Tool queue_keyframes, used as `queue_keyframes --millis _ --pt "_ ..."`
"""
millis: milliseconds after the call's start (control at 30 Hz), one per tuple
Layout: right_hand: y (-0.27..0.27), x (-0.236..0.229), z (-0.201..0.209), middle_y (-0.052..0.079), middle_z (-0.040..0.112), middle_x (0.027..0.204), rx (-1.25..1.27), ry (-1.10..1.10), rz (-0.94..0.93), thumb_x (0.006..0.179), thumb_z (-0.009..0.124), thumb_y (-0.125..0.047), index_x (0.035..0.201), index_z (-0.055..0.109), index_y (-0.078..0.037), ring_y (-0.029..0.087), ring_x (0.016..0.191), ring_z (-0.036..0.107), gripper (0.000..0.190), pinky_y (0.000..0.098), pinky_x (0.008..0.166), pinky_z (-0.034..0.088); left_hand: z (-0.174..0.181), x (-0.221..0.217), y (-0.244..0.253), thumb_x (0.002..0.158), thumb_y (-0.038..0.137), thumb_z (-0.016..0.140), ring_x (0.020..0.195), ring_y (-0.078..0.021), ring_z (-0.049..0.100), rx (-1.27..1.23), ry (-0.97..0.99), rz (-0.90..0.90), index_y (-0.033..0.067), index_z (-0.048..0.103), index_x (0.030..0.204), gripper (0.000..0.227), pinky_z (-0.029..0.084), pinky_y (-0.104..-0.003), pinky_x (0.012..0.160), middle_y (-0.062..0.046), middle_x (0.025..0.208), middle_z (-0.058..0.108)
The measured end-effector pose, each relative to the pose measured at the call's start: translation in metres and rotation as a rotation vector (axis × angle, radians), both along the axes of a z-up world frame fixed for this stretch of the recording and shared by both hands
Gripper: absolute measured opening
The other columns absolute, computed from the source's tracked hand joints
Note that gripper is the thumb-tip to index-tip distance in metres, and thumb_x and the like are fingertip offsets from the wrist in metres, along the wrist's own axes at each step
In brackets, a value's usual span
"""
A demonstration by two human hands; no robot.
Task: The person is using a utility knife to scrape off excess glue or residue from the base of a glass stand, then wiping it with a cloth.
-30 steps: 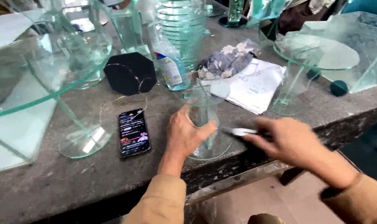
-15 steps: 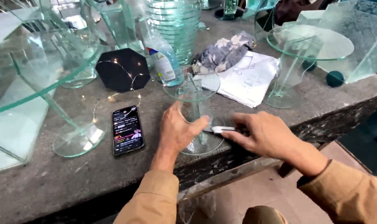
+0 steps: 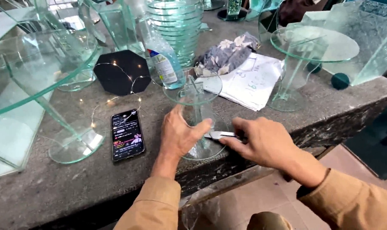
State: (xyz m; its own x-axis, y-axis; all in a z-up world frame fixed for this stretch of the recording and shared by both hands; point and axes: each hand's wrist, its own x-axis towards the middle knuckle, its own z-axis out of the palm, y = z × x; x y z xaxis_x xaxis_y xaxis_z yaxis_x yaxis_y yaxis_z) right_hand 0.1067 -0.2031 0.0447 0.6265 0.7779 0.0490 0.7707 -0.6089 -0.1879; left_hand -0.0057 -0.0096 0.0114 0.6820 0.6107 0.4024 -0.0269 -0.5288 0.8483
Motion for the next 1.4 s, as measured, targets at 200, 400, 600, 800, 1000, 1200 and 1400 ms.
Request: queue_keyframes --millis 200,400,600,800,1000,1200,1400 --pt "-0.027 0.002 0.005 0.019 0.079 0.074 -0.056 -0.067 -0.166 0.098 0.064 -0.071 0.095 0.072 -0.019 0.045 0.086 0.083 0.053 0.0544 0.078 0.064 -0.006 0.004 0.006 0.07 0.064 0.088 0.131 -0.0507 0.072 0.024 -0.023 -0.018 -0.0057 0.071 0.14 0.1 0.054 -0.062 0.115 -0.032 0.131 0.078" --pt "-0.072 0.017 -0.016 0.018 0.076 0.063 0.233 0.404 -0.249 0.094 0.08 -0.04 0.122 0.076 -0.024 0.037 0.068 0.079 0.033 0.0509 0.074 0.067 -0.002 -0.001 0.002 0.075 0.066 0.087 0.134 -0.0621 0.064 0.037 -0.11 -0.01 -0.0143 0.066 0.143 0.107 0.048 -0.07 0.116 -0.045 0.136 0.07" --pt "-0.09 -0.011 -0.013 0.01 0.054 0.066 0.293 0.69 -0.208 0.112 0.067 -0.033 0.122 0.08 -0.017 0.022 0.061 0.048 0.023 0.0387 0.064 0.039 -0.012 0.002 0.021 0.084 0.094 0.021 0.142 -0.0291 0.054 0.0 0.164 0.041 0.0192 0.048 0.147 0.101 0.03 -0.056 0.122 -0.007 0.142 0.058" --pt "-0.088 -0.024 -0.012 0.01 0.057 0.066 0.127 0.522 -0.206 0.109 0.07 -0.039 0.129 0.076 -0.028 0.022 0.06 0.05 0.024 0.0375 0.068 0.036 -0.013 0.002 0.033 0.09 0.082 0.053 0.119 -0.0291 0.065 -0.053 0.218 0.025 0.0142 0.063 0.118 0.074 0.049 -0.048 0.101 -0.007 0.122 0.062" --pt "-0.08 -0.029 -0.005 0.004 0.069 0.061 0.084 0.348 -0.105 0.102 0.072 -0.049 0.138 0.073 -0.04 0.022 0.053 0.065 0.037 0.0323 0.066 0.046 0.006 0.01 -0.002 0.078 0.089 0.061 0.112 -0.0223 0.065 -0.047 0.282 0.165 0.0224 0.059 0.097 0.07 0.054 -0.045 0.098 0.001 0.113 0.07" --pt "-0.09 -0.003 -0.015 -0.003 0.077 0.068 -0.19 0.335 -0.28 0.099 0.079 -0.061 0.133 0.073 -0.049 0.009 0.058 0.075 0.037 0.0241 0.068 0.049 0.021 -0.026 -0.006 0.093 0.057 0.063 0.113 -0.0189 0.076 -0.264 -0.105 0.136 0.0147 0.077 0.127 0.056 0.056 -0.036 0.098 -0.005 0.123 0.082" --pt "-0.122 0.063 -0.12 -0.015 0.094 0.075 0.188 0.047 -0.546 0.076 0.101 -0.046 0.113 0.09 -0.046 0.0 0.075 0.085 0.038 0.0167 0.088 0.062 -0.022 0.035 0.095 0.09 0.021 0.07 0.086 -0.0277 0.082 0.119 -0.079 0.344 0.0219 0.079 0.101 0.014 0.058 -0.045 0.077 -0.003 0.091 0.086"
